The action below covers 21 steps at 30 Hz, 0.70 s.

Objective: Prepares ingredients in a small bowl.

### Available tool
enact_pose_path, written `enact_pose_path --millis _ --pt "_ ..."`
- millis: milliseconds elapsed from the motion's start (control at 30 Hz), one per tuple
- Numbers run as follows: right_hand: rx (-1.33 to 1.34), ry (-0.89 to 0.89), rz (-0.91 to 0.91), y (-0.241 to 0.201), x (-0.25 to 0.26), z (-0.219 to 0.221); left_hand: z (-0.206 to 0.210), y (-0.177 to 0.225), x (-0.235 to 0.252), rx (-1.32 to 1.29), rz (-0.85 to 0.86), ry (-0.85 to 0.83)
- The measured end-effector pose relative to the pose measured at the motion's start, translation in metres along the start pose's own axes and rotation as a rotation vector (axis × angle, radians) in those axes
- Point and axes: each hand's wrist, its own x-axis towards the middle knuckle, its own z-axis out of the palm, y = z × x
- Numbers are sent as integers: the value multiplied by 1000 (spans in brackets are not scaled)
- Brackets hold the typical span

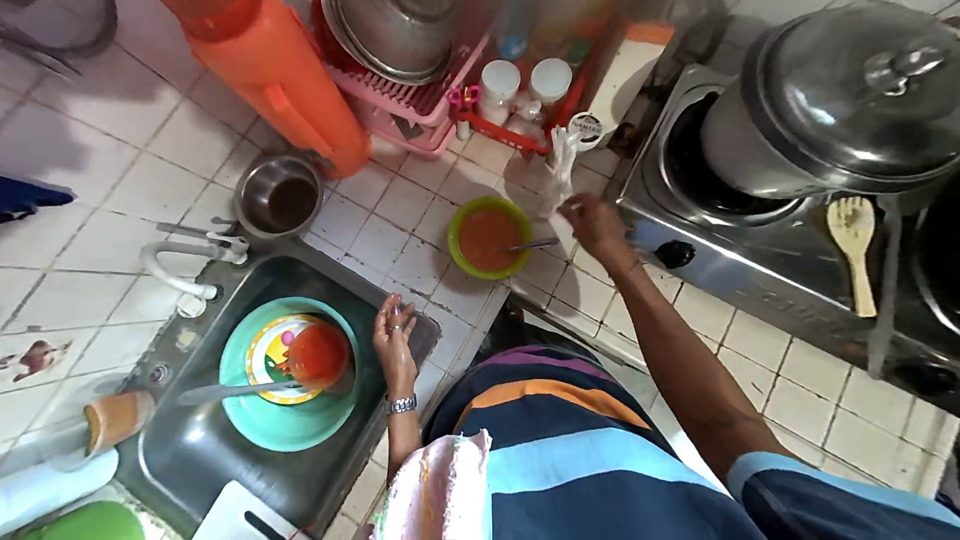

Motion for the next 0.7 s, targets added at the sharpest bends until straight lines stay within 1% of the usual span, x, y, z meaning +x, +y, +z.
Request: enact_pose_path --millis 67,100,133,233,300,367,433,533,600,700 --pt "55 -201 -39 12 -10 22 -1 -2 1 15 0 -17" --pt "117 -245 -38 18 -9 33 0 -1 1 18 0 -22" --pt "181 -244 -27 21 -10 40 1 -1 1 15 1 -22" --pt "392 -133 15 15 -18 46 5 2 0 6 10 -17" --pt "577 -78 15 8 -22 52 9 1 0 10 6 -23" --pt "666 -66 -19 -4 -27 65 12 -1 0 21 4 -47" --pt "590 -6 -159 -12 -33 84 14 -1 -2 25 12 -69" --pt "277 76 -444 -8 -45 109 12 0 -2 11 20 -68" --pt "100 131 -597 -3 -49 119 10 -2 -3 6 20 -63" --pt "-31 159 -702 1 -42 118 6 -2 -4 11 14 -56"
